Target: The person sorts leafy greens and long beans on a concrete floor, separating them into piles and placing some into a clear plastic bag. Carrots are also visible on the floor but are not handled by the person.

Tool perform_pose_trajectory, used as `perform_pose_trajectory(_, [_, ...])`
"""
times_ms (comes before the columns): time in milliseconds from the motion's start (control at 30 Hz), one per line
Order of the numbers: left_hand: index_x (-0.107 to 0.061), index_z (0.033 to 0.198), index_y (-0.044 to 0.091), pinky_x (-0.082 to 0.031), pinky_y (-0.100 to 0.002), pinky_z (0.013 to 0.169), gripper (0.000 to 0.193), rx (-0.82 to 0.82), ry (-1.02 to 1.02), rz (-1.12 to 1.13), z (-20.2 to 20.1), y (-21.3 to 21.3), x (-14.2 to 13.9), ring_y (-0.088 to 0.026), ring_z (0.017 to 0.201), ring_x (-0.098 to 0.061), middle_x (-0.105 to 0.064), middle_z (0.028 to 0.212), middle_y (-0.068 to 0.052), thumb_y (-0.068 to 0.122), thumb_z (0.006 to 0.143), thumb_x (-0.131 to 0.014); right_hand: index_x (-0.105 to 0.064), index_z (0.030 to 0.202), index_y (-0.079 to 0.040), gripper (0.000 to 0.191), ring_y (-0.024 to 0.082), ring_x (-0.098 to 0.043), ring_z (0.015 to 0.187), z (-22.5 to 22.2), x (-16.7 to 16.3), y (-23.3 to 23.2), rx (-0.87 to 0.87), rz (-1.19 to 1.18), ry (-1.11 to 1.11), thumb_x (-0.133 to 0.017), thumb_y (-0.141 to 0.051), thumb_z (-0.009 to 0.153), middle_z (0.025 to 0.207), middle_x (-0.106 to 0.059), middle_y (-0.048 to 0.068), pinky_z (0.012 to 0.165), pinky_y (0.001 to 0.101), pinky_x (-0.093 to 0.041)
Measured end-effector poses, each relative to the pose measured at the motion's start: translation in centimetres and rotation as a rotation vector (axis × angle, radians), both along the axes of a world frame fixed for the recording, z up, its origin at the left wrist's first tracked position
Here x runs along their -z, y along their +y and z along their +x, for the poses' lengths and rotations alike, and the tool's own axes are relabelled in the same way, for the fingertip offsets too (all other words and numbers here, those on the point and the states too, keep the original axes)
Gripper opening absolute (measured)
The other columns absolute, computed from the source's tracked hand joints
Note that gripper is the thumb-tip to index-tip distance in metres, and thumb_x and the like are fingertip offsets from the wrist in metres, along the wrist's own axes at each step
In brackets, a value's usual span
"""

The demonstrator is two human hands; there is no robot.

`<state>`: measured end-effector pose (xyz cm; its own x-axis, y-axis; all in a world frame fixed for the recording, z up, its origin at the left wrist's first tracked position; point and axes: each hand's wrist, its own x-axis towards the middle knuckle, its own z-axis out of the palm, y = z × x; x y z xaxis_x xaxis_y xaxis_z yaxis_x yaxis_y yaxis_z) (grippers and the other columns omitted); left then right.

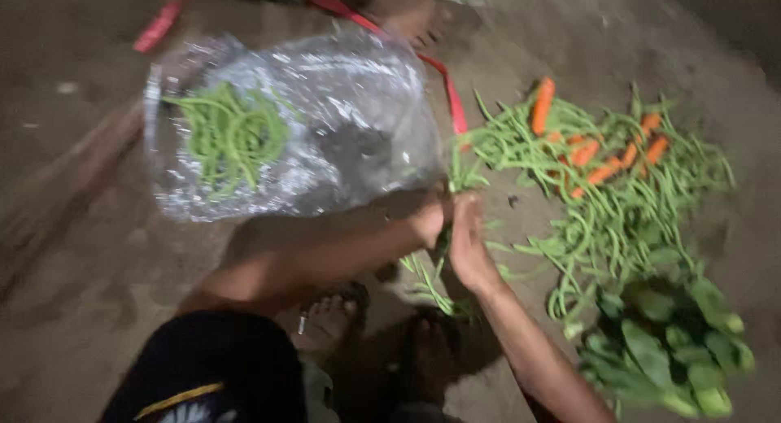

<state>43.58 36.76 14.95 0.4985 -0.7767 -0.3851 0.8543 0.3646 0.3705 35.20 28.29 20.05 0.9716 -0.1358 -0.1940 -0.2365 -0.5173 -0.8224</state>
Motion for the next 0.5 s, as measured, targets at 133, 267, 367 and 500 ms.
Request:
perform_pose_trajectory(133, [-0.073,0.110,0.002,-0.058,-0.043,0.079,0.026,-0.253,-0.538,0.328,1.8,1.0,-0.9,-0.024,0.093,-0.068,-0.072,0.104,-0.014,0.024,0.097,-0.076,-0.042,0.152,-0.009,0.054,0.037,-0.035,0.151,-0.1,-2.0,0.2,-0.211,-0.547,-0.183,-0.015,-0.034,0.113,0.155,-0.046,0.018,0.122,0.0479,-0.028])
perform_pose_trajectory(267, [-0.068,0.109,0.001,-0.060,-0.050,0.066,0.031,-0.129,-0.548,0.803,6.3,7.4,-2.7,-0.036,0.079,-0.073,-0.072,0.100,-0.022,0.026,0.090,-0.072,-0.053,0.141,0.000,0.049,0.036,-0.049,0.134,0.0,-4.7,0.7,0.018,-0.135,-0.285,-0.028,-0.031,0.114,0.140,-0.057,0.023,0.115,0.0461,-0.034])
perform_pose_trajectory(367, [-0.060,0.104,-0.002,-0.053,-0.051,0.070,0.046,-0.360,-0.852,1.635,10.8,15.5,-2.8,-0.041,0.081,-0.066,-0.069,0.089,-0.024,0.037,0.088,-0.078,-0.060,0.131,0.003,0.047,0.036,-0.055,0.125,-0.2,-4.4,0.0,0.049,-0.146,-0.196,-0.035,-0.033,0.113,0.131,-0.062,0.023,0.109,0.0455,-0.039])
perform_pose_trajectory(500, [-0.050,0.127,-0.004,-0.050,-0.052,0.090,0.082,-0.608,-0.911,1.594,13.4,23.4,-1.4,-0.044,0.110,-0.056,-0.053,0.120,-0.029,0.020,0.061,-0.093,-0.066,0.127,-0.002,0.047,0.044,-0.060,0.099,-0.9,0.5,-2.1,0.197,-0.045,0.236,-0.042,-0.039,0.110,0.111,-0.065,0.029,0.089,0.0504,-0.048])
